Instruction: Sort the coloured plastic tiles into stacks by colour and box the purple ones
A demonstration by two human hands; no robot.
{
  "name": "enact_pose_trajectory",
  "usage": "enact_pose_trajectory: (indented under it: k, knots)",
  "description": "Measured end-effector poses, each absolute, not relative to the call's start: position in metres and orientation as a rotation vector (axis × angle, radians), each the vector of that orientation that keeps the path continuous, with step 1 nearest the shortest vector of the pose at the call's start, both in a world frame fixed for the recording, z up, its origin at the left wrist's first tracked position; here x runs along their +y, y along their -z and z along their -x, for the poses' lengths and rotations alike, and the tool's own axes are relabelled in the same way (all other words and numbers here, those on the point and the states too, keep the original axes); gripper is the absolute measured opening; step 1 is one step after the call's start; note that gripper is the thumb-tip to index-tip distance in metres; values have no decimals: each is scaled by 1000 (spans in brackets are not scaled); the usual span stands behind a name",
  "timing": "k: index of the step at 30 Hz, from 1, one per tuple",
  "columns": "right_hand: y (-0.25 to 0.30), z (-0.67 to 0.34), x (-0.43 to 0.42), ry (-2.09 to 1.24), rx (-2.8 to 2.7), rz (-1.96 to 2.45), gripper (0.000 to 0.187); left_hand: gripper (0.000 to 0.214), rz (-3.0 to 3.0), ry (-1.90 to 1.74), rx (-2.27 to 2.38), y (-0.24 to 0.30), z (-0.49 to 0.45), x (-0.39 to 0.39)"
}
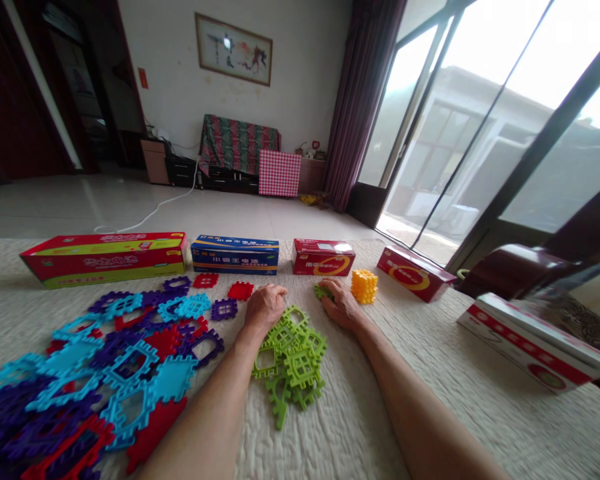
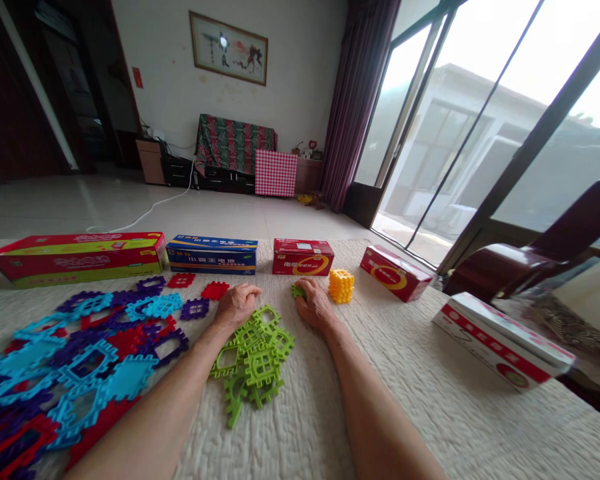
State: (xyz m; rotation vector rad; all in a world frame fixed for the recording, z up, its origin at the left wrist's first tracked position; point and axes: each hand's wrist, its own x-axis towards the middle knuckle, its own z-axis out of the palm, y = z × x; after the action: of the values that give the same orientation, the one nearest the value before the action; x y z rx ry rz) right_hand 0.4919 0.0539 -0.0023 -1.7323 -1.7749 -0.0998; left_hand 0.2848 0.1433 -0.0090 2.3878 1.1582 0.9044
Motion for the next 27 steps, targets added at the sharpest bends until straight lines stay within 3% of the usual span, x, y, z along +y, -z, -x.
enact_pose_trajectory:
  k: [13, 27]
  knots:
    - [4, -484, 57, 178, -1591, 1992, 52, 35, -2377, -911, 1152, 9, -285, 143]
    - [4, -482, 58, 260, -1619, 1995, 42, 41, -2383, -940, 1081, 12, -283, 146]
